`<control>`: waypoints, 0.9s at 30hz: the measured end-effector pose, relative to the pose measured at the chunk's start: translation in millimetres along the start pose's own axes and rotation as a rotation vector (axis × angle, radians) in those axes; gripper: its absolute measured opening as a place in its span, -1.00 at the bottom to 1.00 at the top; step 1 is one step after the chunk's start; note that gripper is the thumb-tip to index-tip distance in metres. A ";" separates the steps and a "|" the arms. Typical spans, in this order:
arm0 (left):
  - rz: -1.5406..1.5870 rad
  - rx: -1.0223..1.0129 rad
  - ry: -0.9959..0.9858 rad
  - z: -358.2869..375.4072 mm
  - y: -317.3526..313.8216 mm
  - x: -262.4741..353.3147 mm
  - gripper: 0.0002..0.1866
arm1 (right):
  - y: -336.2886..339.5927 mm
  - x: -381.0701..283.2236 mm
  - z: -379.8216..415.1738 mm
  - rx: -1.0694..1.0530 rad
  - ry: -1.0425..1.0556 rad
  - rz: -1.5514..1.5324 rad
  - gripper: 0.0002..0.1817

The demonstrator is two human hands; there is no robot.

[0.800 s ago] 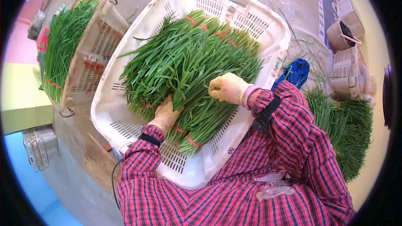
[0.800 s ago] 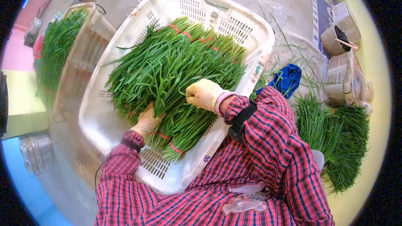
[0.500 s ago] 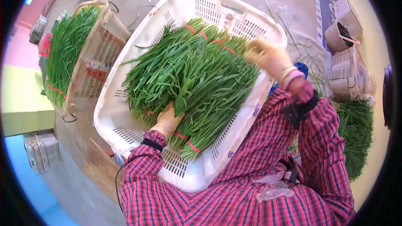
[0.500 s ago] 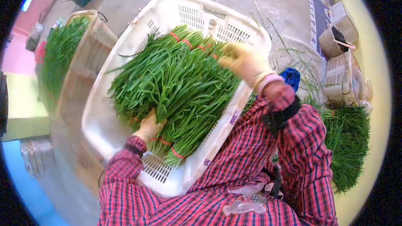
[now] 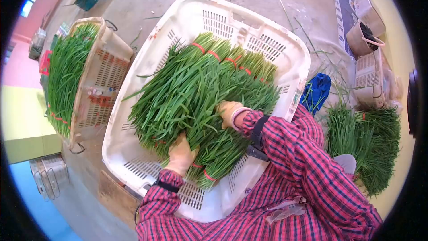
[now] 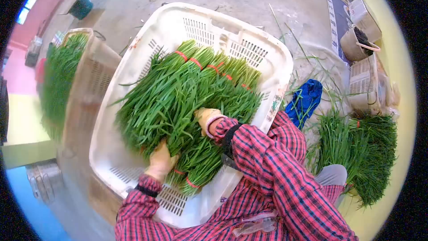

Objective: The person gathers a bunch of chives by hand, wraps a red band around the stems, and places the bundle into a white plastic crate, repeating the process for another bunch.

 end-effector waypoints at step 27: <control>-0.204 0.347 -0.426 -102.1 0.8 85.7 -0.26 | 46.1 17.2 13.6 -0.007 0.124 -0.371 -0.69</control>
Point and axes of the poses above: each hand's wrist, its own z-axis away from the middle knuckle, its own y-axis out of the back of the hand, x = y × z, the point moved 10 cm from there along -z, towards the middle knuckle, and after that the axes turned 1 degree about -y, right-handed, at the moved point
